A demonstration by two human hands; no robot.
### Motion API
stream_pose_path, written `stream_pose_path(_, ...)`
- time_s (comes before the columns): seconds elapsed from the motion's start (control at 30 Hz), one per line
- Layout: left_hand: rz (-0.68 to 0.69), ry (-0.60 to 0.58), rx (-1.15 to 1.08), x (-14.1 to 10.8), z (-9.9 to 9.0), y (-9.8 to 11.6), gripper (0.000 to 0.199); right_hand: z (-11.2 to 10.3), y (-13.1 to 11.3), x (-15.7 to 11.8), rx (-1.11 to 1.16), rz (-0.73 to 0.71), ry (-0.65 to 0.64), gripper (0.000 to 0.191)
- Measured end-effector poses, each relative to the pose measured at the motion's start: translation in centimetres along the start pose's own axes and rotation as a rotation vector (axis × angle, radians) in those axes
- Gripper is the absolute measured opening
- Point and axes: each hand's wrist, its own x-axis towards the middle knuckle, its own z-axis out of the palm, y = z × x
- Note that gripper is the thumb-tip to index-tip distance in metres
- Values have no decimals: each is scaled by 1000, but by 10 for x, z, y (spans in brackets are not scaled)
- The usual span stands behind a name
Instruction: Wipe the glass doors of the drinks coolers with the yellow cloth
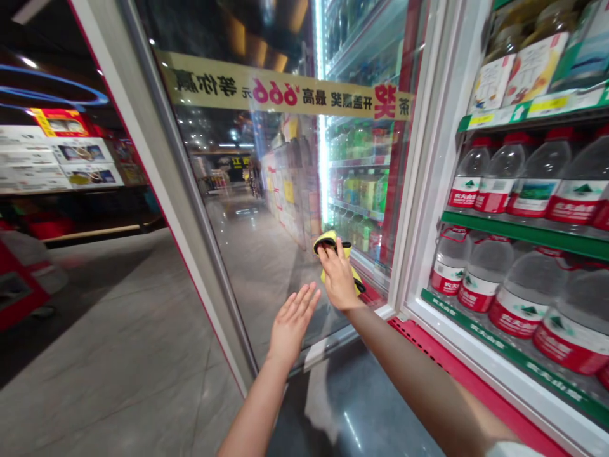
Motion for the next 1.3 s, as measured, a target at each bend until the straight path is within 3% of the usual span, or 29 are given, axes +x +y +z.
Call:
stream_pose_path(0.1,3,-10,-33,-10,-17,-18,72,2,2,-2,18,87,70,66)
stream_pose_path(0.23,-142,-33,-39,-23,-43,-39,77,5,-9,20,-26,235,227,70)
stream_pose_path(0.37,-194,-58,-20,-26,-55,-49,78,9,-38,5,-116,12,10,71)
stream_pose_path(0.47,-178,-45,-2,-25,-56,-50,74,11,-41,-20,-133,-110,-137,71)
stream_pose_path(0.53,-160,-32,18,-26,-57,-51,71,10,-39,-22,-143,-48,-94,69)
stream_pose_path(0.67,-72,-50,64,-32,-65,-58,65,14,-57,5,-181,101,45,66)
stream_pose_path(0.8,-43,-82,100,-52,-73,-68,66,28,-86,-1,-183,-66,-83,69)
stream_pose_path(0.93,-58,-74,112,-81,-73,-74,67,37,-85,-33,-200,-274,-222,71)
stream_pose_path(1.03,-108,-66,103,-102,-71,-77,66,37,-91,-29,-238,-203,-173,70)
stream_pose_path(1.13,-154,-66,103,-117,-71,-79,63,43,-111,-13,-262,-99,-95,69)
stream_pose_path(1.2,-174,-70,113,-122,-70,-79,62,51,-123,-14,-257,-138,-105,66)
stream_pose_path(1.3,-210,-73,126,-125,-66,-75,66,63,-125,-36,-228,-315,-207,58)
